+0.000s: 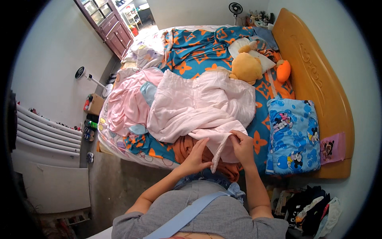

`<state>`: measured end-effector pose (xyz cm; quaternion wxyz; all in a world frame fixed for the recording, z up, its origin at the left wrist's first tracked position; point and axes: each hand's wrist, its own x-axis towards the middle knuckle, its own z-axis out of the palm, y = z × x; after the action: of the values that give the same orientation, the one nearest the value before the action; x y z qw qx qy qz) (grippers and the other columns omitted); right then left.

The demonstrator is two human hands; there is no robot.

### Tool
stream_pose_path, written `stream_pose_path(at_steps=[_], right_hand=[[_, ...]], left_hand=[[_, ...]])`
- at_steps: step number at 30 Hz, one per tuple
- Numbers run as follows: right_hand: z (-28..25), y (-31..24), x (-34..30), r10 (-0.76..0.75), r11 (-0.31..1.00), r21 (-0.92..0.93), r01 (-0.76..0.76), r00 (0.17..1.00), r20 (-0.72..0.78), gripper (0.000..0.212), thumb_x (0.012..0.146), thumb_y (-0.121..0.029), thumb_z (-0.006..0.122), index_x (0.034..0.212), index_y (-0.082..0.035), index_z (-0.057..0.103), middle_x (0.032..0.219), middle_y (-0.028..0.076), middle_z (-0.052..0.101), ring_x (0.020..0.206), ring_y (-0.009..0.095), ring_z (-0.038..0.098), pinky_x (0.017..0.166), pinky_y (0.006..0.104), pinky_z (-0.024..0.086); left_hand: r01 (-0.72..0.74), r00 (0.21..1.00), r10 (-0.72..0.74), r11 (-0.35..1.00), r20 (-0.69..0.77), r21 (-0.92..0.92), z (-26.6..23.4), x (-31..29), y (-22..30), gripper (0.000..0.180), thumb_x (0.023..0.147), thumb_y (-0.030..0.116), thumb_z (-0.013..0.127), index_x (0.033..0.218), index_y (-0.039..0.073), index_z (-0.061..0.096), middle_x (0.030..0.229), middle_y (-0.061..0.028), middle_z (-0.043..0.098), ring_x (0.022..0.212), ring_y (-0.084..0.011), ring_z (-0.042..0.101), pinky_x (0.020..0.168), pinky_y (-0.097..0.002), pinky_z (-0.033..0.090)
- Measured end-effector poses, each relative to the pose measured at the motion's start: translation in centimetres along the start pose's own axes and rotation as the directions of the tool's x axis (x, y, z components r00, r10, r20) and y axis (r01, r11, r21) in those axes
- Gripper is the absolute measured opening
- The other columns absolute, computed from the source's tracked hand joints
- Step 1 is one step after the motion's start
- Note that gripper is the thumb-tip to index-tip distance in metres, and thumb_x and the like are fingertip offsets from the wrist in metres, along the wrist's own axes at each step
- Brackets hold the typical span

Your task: The person folds a blue patterned blanket on a bed, smoothing it out and arranging it into a neat rectangular shape. They then pick up a pink blanket, shake it out, and begin to fold it on top of the blue blanket.

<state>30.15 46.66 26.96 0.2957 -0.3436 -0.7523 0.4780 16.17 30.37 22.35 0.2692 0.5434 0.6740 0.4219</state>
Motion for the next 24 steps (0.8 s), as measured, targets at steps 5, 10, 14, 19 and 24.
stream_pose_path(at_steps=[5,10,14,19,24], right_hand=[[0.0,0.4,0.0,-0.013,1.000,-0.004,0.013,1.000,0.027,0.015,0.083,-0.004,0.062,0.094,0.005,0.065,0.085,0.013,0.069,0.078,0.016,0.065,0.070,0.0262,0.048],[-0.2,0.3,-0.4,0.014,0.998,0.056,-0.016,0.999,0.039,0.014,0.083,-0.003,0.061,0.094,0.005,0.065,0.084,0.012,0.069,0.077,0.014,0.063,0.069,0.0257,0.048],[-0.4,0.8,-0.9,0.014,1.000,0.025,-0.014,1.000,-0.001,0.014,0.083,-0.003,0.060,0.094,0.005,0.065,0.084,0.010,0.068,0.076,0.012,0.061,0.068,0.0251,0.047],[-1.4,3.6,-0.6,0.050,0.998,0.043,-0.046,0.994,-0.095,0.014,0.086,-0.004,0.059,0.095,0.005,0.065,0.084,0.008,0.067,0.077,0.011,0.061,0.068,0.0242,0.046],[-2.3,4.9,-0.6,0.114,0.990,0.090,-0.104,0.988,-0.102,0.014,0.088,-0.003,0.055,0.097,0.004,0.064,0.082,0.004,0.065,0.077,0.009,0.059,0.070,0.0232,0.046]], left_hand=[[0.000,0.983,0.017,0.996,-0.184,0.093,0.9,1.7,-5.5,0.073,0.070,0.003,0.069,0.134,0.000,0.035,0.138,-0.0219,0.035,0.129,-0.0375,0.032,0.107,-0.0401,0.028],[0.073,0.984,-0.051,0.990,-0.172,0.124,2.4,2.4,-14.4,0.031,0.075,0.002,0.061,0.106,0.005,0.061,0.112,-0.0155,0.058,0.105,-0.0335,0.055,0.089,-0.0397,0.045],[0.207,0.970,-0.187,0.971,-0.156,0.123,1.8,2.2,-14.4,0.018,0.081,0.009,0.057,0.097,0.004,0.062,0.090,-0.0171,0.063,0.088,-0.0354,0.060,0.077,-0.0416,0.048],[0.146,0.981,-0.120,0.975,-0.156,0.168,-2.3,1.9,-11.1,0.016,0.083,0.012,0.054,0.095,0.005,0.062,0.086,-0.0188,0.063,0.083,-0.0376,0.059,0.073,-0.0442,0.047],[0.086,0.993,-0.069,0.979,-0.094,0.184,-7.8,1.4,-5.4,0.016,0.084,0.010,0.055,0.097,0.003,0.063,0.089,-0.0191,0.062,0.083,-0.0360,0.060,0.072,-0.0398,0.047]])
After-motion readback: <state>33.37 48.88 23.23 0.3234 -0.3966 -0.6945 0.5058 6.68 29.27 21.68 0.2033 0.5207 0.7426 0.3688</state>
